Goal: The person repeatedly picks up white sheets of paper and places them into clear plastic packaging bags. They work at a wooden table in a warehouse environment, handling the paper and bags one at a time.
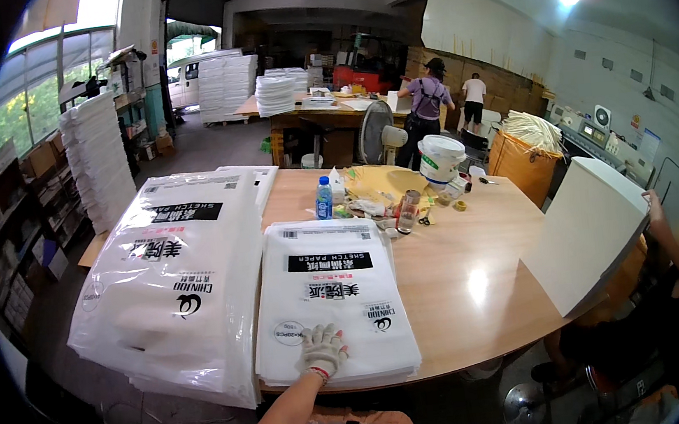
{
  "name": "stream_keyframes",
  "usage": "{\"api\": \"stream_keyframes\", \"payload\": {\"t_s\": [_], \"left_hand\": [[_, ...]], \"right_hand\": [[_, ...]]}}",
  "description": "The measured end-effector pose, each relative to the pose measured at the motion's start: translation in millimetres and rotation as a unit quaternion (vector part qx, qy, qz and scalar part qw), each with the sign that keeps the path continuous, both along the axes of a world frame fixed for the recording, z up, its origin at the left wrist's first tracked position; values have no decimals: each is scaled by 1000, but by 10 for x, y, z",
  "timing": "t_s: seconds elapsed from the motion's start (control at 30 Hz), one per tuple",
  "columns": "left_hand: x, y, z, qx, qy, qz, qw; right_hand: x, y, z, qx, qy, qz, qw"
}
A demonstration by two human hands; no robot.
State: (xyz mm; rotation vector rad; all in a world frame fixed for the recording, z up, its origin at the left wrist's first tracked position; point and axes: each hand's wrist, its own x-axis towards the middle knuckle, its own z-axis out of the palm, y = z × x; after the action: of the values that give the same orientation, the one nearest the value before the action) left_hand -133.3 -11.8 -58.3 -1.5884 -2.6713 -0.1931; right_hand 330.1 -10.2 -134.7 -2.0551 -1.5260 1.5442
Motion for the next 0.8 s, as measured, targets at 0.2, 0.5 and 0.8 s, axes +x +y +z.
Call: {"api": "stream_keyframes", "payload": {"t_s": [0.2, 0.5, 0.8], "left_hand": [[11, 3, 28, 3, -4, 1, 1000], [52, -27, 36, 13, 34, -10, 999], [17, -29, -125, 55, 43, -13, 997]], "right_hand": [[119, -138, -55, -54, 9, -67, 996], [-1053, 495, 30, 236, 51, 254, 937], [-1546, -141, 266, 326, 45, 399, 856]]}}
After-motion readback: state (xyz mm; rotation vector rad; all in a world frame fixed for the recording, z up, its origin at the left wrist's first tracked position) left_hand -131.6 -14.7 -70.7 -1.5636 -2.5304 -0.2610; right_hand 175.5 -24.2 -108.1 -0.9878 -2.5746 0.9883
